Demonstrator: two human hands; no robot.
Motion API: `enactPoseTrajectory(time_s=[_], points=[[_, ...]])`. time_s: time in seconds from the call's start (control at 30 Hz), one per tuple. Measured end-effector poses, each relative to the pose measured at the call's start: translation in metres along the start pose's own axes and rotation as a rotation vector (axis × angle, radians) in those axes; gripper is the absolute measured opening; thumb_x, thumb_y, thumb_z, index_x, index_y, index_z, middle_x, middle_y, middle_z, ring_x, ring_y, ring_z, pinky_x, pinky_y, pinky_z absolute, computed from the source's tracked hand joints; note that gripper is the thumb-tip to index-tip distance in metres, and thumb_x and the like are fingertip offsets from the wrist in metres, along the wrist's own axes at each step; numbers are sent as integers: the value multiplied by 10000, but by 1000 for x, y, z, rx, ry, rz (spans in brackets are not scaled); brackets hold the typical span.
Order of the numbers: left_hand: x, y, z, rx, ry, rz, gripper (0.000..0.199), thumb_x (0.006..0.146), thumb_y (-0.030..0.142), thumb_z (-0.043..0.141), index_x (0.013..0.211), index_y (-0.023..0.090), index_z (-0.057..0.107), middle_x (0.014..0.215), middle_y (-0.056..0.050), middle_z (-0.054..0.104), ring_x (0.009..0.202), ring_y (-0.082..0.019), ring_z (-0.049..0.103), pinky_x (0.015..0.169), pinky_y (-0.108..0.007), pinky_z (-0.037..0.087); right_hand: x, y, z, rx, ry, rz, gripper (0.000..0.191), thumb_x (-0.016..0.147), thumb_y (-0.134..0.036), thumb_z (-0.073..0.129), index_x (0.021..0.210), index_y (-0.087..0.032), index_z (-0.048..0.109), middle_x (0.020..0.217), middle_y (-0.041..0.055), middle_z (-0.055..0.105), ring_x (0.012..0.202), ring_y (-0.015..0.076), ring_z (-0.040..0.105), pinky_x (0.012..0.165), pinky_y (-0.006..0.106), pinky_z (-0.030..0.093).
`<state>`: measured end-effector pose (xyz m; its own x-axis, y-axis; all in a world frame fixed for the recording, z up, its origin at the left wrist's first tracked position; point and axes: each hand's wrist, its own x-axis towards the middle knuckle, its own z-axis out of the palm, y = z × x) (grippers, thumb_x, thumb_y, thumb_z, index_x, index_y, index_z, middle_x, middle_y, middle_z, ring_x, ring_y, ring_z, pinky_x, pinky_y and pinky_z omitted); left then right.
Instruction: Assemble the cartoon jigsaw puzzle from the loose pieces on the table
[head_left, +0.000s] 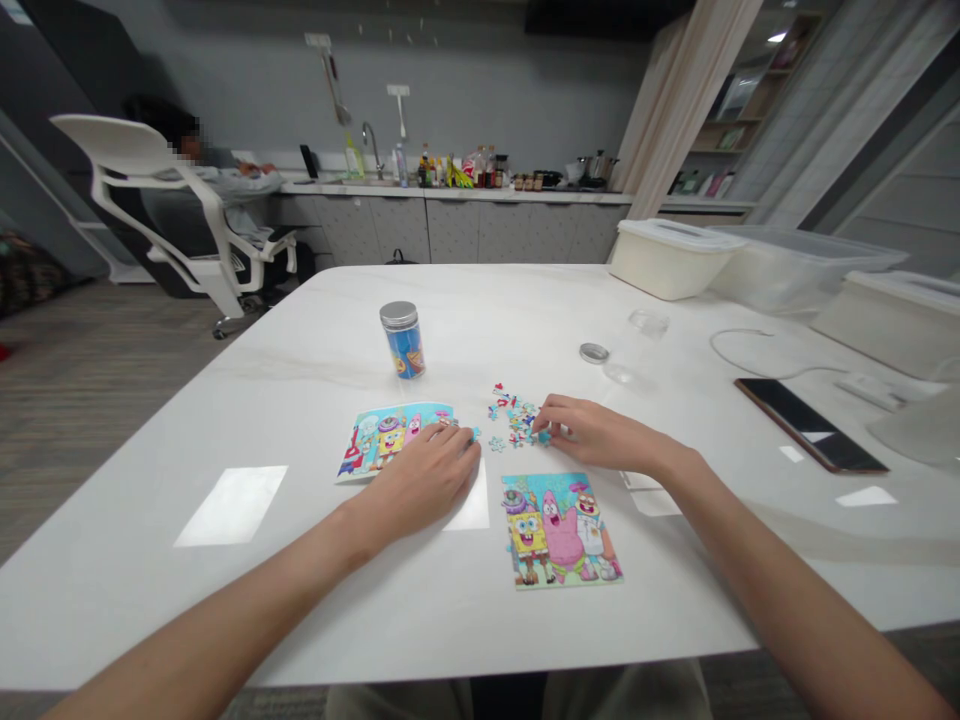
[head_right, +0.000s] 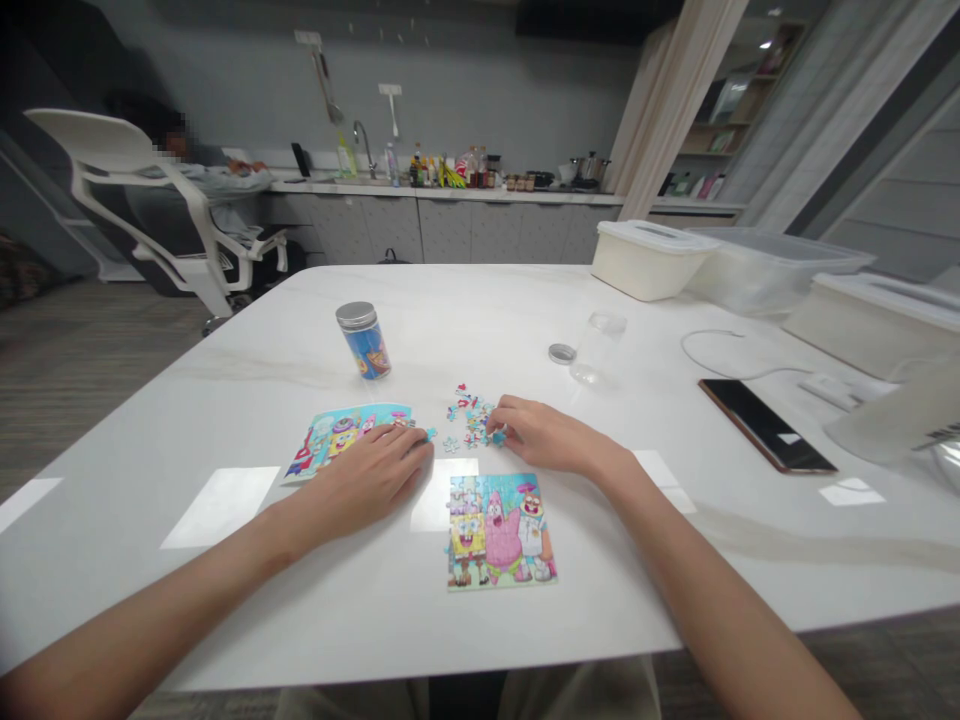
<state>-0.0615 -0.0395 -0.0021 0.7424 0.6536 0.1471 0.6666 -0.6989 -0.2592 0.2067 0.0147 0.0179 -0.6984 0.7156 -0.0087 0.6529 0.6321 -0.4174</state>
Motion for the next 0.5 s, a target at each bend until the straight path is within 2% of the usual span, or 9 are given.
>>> enactPoseTrajectory(time_s=[0.17, 0.5], points=[[1, 0, -3, 4, -18, 12, 181, 954, 124, 408, 966, 156, 586, 977, -85, 618, 916, -231, 571, 844, -384, 445, 0, 0, -1, -42, -8, 52, 206, 889, -120, 492, 1001, -211, 641, 1028, 63, 658, 909, 189, 622, 788, 311, 471], [0, 0, 0, -7, -13, 28, 164, 948, 120, 423, 947, 152, 584, 962, -84, 618, 907, -228, 570, 840, -381, 445, -1, -1, -3, -75, -36, 53, 161, 889, -167, 515, 960, -201, 655, 945, 61, 660, 813, 173, 607, 732, 301, 446]])
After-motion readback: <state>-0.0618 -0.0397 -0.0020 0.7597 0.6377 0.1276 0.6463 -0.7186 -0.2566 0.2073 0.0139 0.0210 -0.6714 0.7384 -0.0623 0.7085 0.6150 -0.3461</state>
